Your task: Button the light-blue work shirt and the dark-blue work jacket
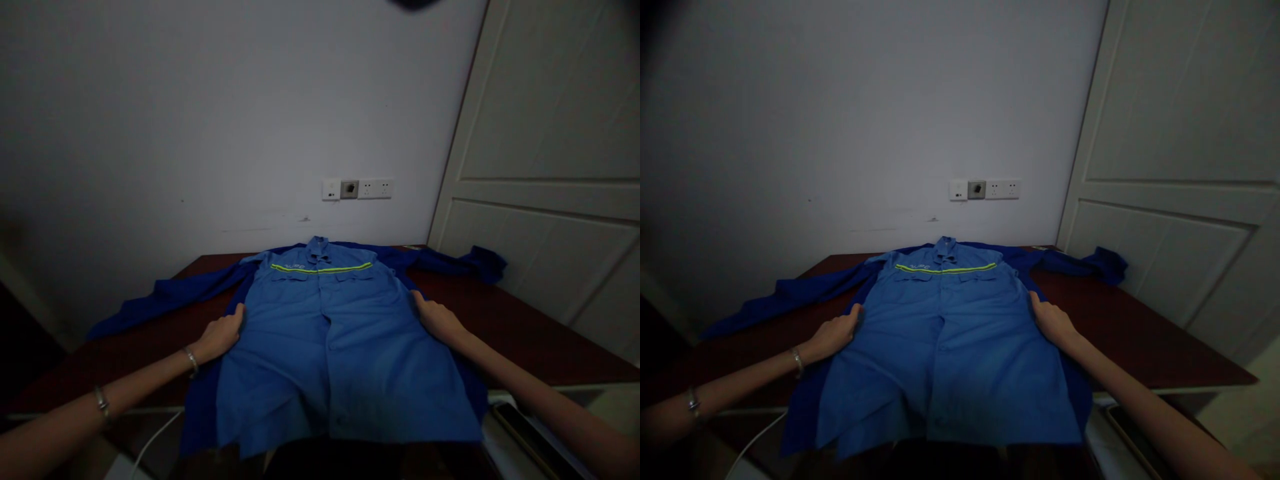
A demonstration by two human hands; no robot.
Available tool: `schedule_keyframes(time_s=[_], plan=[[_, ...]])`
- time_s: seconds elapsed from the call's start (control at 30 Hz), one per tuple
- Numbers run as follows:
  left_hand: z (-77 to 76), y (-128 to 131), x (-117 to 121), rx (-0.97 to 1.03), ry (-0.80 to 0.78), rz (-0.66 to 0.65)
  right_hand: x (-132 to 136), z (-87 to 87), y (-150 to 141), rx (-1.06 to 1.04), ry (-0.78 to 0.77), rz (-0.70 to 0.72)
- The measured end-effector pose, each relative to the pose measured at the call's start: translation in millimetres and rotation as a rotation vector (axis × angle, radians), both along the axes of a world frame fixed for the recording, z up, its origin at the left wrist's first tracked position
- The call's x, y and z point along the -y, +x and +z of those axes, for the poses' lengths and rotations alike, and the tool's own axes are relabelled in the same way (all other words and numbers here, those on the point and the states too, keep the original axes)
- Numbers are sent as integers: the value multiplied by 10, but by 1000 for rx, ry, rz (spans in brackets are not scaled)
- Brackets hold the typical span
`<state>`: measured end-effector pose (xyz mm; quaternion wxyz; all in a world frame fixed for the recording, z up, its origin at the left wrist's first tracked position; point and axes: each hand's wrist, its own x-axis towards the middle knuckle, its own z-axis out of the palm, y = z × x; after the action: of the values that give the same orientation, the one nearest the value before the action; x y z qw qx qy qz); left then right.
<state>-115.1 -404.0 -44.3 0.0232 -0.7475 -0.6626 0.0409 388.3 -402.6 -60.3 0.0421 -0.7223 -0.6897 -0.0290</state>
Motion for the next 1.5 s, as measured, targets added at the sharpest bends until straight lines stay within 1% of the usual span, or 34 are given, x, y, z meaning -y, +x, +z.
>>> schedule_keyframes(time_s=[0.1, 0.13, 0.2, 0.27, 0.37, 0.47, 0.53, 0.6, 0.7, 0.77, 0.87, 1.03, 1.17, 1.33, 1.43, 1.5], plan=[[58, 4, 67, -10, 9, -2, 25, 13, -6, 0, 0, -29], [91, 16, 107, -25, 35, -24, 48, 23, -16, -1, -2, -33], [170, 64, 226, -61, 100, -108, 121, 48, -42, -6, -13, -22], [253, 157, 406, -70, 142, -242, 221, 68, -77, -13, -25, -1], [344, 397, 765, -55, 126, -529, 367, 85, -148, -8, -30, 27], [342, 693, 1124, -85, 116, -826, 455, 92, -211, 32, -31, 30], [289, 846, 1288, -127, 119, -920, 484, 95, -226, 52, -27, 32], [224, 923, 1362, -174, 105, -944, 505, 94, -214, 60, -26, 37], [167, 900, 1347, -213, 82, -929, 540, 83, -161, 60, -44, 31], [177, 838, 1312, -214, 81, -930, 563, 68, -125, 50, -55, 22], [241, 758, 1294, -193, 94, -943, 577, 38, -93, 23, -54, 29], [323, 714, 1325, -198, 88, -967, 532, -30, -59, 25, -51, 66], [296, 674, 1336, -221, -2, -1024, 463, -77, 73, -3, -42, 103], [222, 633, 1310, -261, -54, -1006, 411, -94, 261, -33, -75, 26], [226, 686, 1307, -230, -69, -1043, 449, -63, 239, -22, -58, 30], [269, 760, 1318, -198, -37, -1035, 501, -10, 161, 19, -22, 51]])
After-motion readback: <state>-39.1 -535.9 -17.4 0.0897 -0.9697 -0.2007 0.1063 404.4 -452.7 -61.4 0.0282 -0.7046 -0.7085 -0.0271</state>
